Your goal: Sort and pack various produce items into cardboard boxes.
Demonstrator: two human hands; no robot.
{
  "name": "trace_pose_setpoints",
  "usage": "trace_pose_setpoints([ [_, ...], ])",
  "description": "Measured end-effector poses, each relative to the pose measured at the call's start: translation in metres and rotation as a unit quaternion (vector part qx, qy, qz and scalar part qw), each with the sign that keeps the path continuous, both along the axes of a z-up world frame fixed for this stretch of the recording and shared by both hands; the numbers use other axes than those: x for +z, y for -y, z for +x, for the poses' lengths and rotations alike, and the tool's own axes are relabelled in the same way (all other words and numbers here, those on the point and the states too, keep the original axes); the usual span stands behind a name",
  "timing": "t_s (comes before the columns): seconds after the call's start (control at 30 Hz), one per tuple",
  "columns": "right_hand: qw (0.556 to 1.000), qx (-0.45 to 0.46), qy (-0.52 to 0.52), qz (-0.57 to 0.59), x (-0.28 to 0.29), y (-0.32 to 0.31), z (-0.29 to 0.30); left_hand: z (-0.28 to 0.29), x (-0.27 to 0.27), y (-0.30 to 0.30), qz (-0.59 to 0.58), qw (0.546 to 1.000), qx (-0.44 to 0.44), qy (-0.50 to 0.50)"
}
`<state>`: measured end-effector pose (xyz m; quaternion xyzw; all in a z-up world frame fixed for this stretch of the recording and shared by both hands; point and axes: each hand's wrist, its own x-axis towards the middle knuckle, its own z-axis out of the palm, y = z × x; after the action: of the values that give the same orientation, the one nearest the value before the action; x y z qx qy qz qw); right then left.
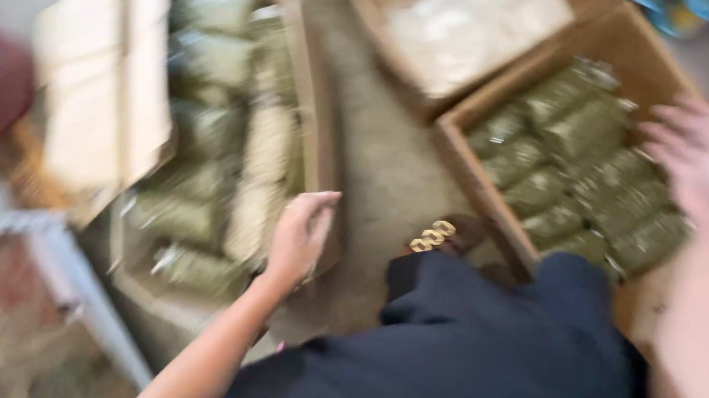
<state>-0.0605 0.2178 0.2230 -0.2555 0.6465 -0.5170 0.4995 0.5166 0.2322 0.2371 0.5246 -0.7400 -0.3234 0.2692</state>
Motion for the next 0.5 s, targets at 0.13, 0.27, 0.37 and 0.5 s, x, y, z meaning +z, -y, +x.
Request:
trace_pose_setpoints([
  [0.13,0.977,0.114,-0.073,-0.167,-0.013,-0.043,-0.005,0.109,-0.032,-0.040,0.072,0.981,0.175,0.038],
  [0.27,0.979,0.093,-0.033,-0.177,0.018,-0.083,0.065,0.158,-0.070,-0.043,-0.026,0.954,0.296,0.047],
  [0.37,0.984,0.061,0.066,-0.156,0.006,-0.101,0.081,0.178,-0.105,-0.035,-0.062,0.892,0.448,-0.026],
  [0.5,0.986,0.034,0.076,-0.148,0.009,-0.105,0.083,0.211,-0.175,-0.015,0.021,0.700,0.684,-0.203],
])
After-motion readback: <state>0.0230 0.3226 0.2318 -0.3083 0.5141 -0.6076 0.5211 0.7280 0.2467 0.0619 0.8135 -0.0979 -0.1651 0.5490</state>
